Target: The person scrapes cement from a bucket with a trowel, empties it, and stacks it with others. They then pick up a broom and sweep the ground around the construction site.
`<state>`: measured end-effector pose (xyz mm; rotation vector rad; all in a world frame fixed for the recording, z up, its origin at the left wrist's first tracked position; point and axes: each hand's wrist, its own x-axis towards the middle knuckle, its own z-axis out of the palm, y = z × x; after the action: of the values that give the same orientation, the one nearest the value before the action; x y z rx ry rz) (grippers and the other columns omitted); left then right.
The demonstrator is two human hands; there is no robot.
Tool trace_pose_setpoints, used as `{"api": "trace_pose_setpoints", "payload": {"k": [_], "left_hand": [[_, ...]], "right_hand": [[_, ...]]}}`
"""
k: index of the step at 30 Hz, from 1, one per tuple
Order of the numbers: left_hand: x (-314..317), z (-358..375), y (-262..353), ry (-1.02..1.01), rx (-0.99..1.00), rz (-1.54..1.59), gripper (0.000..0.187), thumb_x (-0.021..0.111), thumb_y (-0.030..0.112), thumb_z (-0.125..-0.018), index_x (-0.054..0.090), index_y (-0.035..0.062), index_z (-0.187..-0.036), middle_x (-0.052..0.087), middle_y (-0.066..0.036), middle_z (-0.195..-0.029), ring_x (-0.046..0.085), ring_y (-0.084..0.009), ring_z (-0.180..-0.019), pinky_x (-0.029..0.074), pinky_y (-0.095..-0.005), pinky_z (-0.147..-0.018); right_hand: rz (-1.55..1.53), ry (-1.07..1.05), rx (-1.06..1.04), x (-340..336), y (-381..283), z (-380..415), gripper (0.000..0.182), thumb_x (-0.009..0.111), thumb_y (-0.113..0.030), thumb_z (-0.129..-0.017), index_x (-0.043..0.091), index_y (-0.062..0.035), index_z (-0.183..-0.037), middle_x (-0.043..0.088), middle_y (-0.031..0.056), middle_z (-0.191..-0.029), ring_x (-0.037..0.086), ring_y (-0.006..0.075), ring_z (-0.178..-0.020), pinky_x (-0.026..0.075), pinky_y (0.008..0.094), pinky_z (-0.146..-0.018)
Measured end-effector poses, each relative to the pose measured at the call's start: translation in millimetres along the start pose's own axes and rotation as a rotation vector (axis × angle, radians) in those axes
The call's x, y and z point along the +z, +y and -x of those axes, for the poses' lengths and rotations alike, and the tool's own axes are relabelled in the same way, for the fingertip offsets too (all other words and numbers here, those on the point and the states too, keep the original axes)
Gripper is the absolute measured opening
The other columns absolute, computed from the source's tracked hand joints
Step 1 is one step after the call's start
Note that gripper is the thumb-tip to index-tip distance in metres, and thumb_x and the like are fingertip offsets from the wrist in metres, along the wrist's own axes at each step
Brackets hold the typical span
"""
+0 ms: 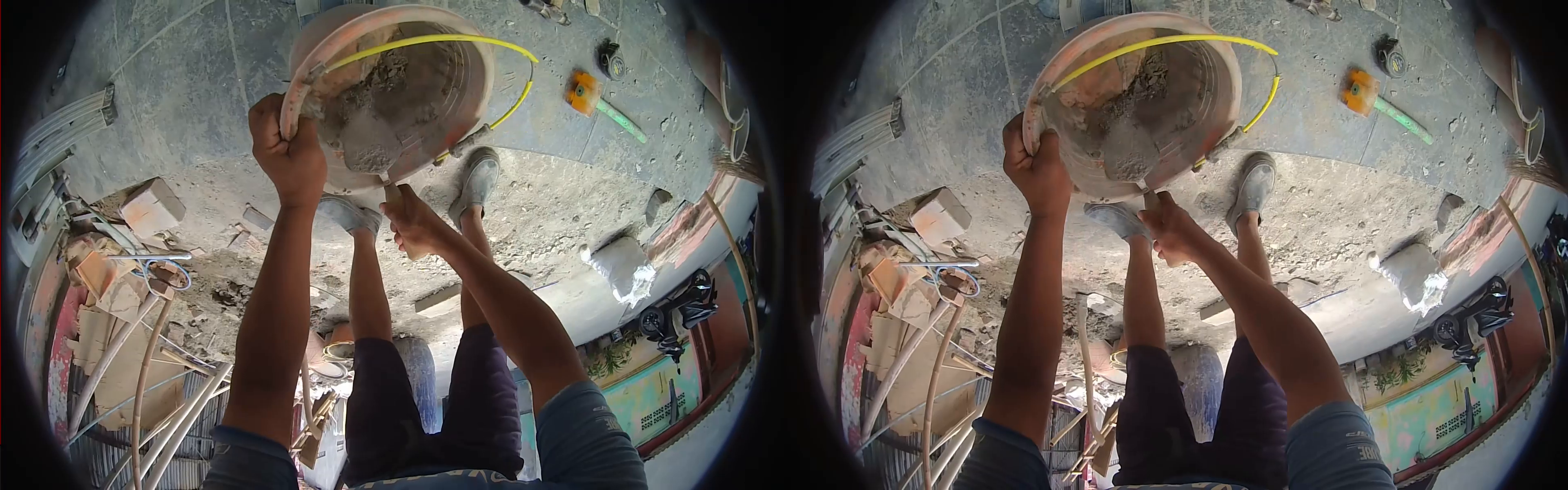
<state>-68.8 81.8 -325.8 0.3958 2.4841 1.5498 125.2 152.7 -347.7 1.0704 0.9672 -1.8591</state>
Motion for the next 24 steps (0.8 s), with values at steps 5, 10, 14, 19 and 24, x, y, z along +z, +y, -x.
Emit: {"api": "trace_pose_setpoints", "payload": {"k": [5, 10, 14, 19, 24], "left_hand": [[-3, 2, 6, -0.078, 0.11, -0.109, 0.024, 0.047, -0.009, -0.066, 0.057, -0.0021, -0.087, 0.048, -0.012, -0.094, 0.05, -0.0263, -0.083, 0.041, -0.031, -0.078], [-8, 11, -6, -0.151, 0.152, -0.193, 0.037, 0.048, -0.009, -0.066, 0.052, -0.0017, -0.101, 0.048, -0.013, -0.097, 0.051, -0.0264, -0.087, 0.04, -0.0312, -0.081], [-9, 27, -2, -0.148, -0.219, 0.033, 0.053, 0.052, -0.005, -0.076, 0.035, 0.0024, -0.126, 0.049, -0.014, -0.114, 0.047, -0.0245, -0.11, 0.034, -0.034, -0.096], [-22, 30, -23, 0.004, -0.562, 0.523, 0.048, 0.056, 0.005, -0.078, 0.043, 0.0011, -0.124, 0.049, -0.01, -0.12, 0.048, -0.0192, -0.108, 0.036, -0.032, -0.094], [-23, 36, -27, 0.014, -0.6, 0.462, 0.047, 0.058, 0.009, -0.079, 0.044, -0.0009, -0.123, 0.052, -0.008, -0.114, 0.049, -0.0174, -0.104, 0.037, -0.031, -0.091]], "right_hand": [[-0.049, -0.054, -0.029, 5, -3, 21, 0.042, 0.051, -0.037, -0.091, 0.035, -0.0037, -0.112, 0.051, 0.0091, -0.066, 0.051, 0.0167, -0.051, 0.045, 0.0326, -0.046], [0.814, 0.566, -0.167, -59, -1, 74, 0.033, 0.05, -0.026, -0.089, 0.039, -0.0038, -0.11, 0.06, 0.0274, -0.073, 0.058, 0.0477, -0.079, 0.044, 0.0538, -0.057], [0.862, 0.556, -0.123, -61, 9, 66, 0.032, 0.051, -0.026, -0.089, 0.039, -0.0047, -0.109, 0.06, 0.0286, -0.076, 0.059, 0.0465, -0.076, 0.046, 0.0521, -0.06], [0.302, 0.114, 0.058, -8, 8, 13, 0.038, 0.05, -0.029, -0.091, 0.036, -0.0019, -0.113, 0.053, 0.0156, -0.067, 0.059, 0.0293, -0.057, 0.049, 0.0397, -0.049], [-0.067, -0.114, 0.039, 37, -15, 13, 0.035, 0.046, -0.033, -0.093, 0.037, -0.001, -0.104, 0.045, 0.0049, -0.065, 0.047, 0.012, -0.049, 0.044, 0.0302, -0.045]]}}
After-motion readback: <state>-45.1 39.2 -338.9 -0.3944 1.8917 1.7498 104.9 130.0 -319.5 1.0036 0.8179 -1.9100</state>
